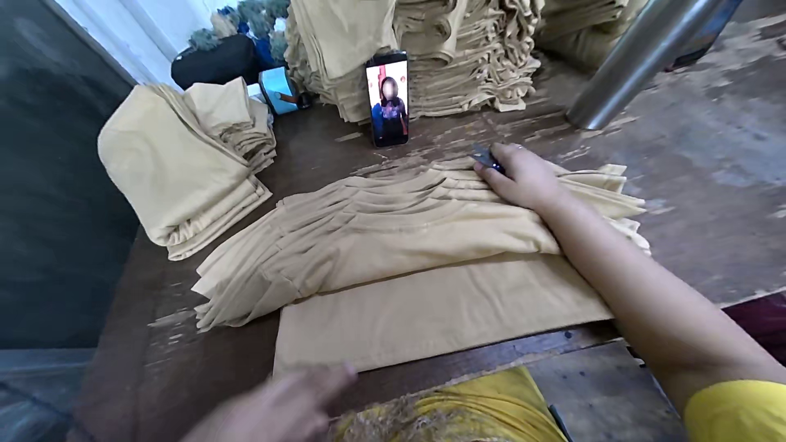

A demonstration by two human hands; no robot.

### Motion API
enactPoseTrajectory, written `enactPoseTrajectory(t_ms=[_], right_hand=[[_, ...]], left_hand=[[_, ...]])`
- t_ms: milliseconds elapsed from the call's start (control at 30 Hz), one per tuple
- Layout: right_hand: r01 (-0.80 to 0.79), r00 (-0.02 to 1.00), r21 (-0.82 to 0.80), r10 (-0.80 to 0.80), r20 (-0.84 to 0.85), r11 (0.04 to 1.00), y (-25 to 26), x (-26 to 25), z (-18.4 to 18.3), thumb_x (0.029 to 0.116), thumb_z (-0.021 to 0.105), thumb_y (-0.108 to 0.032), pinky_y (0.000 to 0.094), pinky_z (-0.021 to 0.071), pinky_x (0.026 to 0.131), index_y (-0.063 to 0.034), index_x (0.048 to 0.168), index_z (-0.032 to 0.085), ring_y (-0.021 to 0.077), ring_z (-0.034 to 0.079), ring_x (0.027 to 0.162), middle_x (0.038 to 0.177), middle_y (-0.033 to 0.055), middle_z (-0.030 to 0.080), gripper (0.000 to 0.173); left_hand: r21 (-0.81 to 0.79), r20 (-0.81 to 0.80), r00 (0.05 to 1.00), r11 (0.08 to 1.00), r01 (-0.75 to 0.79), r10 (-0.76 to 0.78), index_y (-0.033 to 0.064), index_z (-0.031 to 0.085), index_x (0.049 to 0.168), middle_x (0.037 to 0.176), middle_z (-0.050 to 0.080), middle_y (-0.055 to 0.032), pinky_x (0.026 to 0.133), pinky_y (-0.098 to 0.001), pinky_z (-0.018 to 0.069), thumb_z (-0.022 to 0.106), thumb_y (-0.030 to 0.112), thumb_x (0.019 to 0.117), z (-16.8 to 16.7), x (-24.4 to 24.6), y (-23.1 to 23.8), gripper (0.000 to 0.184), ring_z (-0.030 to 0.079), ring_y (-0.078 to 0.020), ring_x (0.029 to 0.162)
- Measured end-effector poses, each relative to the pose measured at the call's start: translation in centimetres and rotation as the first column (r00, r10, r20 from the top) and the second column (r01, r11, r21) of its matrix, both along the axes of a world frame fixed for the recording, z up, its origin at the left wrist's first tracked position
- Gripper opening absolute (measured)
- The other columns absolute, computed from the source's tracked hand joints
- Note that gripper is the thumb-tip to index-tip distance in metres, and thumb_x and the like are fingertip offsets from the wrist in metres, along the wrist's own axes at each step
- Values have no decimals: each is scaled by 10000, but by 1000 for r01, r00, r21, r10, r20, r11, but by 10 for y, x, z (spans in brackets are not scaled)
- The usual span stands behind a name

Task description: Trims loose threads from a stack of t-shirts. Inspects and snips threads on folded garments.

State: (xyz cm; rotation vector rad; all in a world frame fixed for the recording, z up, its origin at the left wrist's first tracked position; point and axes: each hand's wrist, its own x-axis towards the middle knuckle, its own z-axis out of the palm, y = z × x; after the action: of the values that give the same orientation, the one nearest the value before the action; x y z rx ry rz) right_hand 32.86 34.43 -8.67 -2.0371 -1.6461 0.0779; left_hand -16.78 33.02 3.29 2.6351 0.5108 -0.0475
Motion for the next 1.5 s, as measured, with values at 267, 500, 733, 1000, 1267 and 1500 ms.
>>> enactPoseTrajectory(t_ms=[267, 500, 733, 1000, 1267, 1500], right_hand=[[-50, 997, 90, 46, 54, 995, -3, -4, -2, 1020, 499, -385, 671, 489, 780, 10, 966, 640, 432, 659, 877, 852, 205, 648, 422], [-190, 982, 50, 189, 27, 980, -31, -14, 15, 1010, 504, -336, 506, 490, 618, -52, 856, 619, 242, 586, 636, 680, 67, 555, 342], [-253, 965, 288, 263, 3, 923, -167, -63, -2, 1064, 416, -439, 417, 458, 813, -105, 822, 548, 181, 571, 760, 749, 52, 565, 433], [418, 756, 118, -273, -595, 901, -244, -54, -25, 1076, 435, -339, 217, 572, 664, -36, 1031, 596, -2, 644, 691, 804, -68, 665, 346], [520, 122, -11, -87, -989, 854, -179, -98, -15, 1016, 466, -512, 338, 633, 812, -142, 1291, 528, 84, 719, 948, 1040, -34, 727, 466], [427, 419, 362, 173, -891, 828, -115, -147, 66, 890, 607, -135, 210, 619, 688, -150, 1056, 570, 11, 708, 732, 812, -107, 723, 170]], left_hand=[[331, -19, 911, 862, -384, 413, 179, 283, 1631, 1611, 348, -228, 1153, -679, 287, 777, 833, 586, -62, 126, 172, 1328, 325, -440, 1484], [301, 21, 941, 895, -328, 337, 148, 411, 1573, 1395, 618, -158, 1111, -645, 368, 741, 758, 713, -56, 107, 153, 1105, 577, -363, 1292], [449, 302, 938, 843, -295, 167, 88, 584, 1431, 1090, 716, -191, 865, -624, 466, 507, 773, 854, -95, 18, 28, 899, 680, -375, 970], [332, 527, 833, 862, -383, 167, 356, 657, 1213, 1279, 595, 62, 1212, -442, 134, 533, 743, 911, -87, 11, -3, 506, 438, -85, 1360], [322, 380, 922, 924, -208, 75, 45, 536, 1477, 1505, 514, -231, 1136, -593, 351, 635, 524, 922, -124, 161, -84, 740, 476, -396, 1411], [398, 488, 866, 856, -330, 107, -65, 547, 1402, 1420, 581, -261, 1155, -453, 376, 641, 95, 900, -153, 147, -77, 535, 547, -351, 1361]])
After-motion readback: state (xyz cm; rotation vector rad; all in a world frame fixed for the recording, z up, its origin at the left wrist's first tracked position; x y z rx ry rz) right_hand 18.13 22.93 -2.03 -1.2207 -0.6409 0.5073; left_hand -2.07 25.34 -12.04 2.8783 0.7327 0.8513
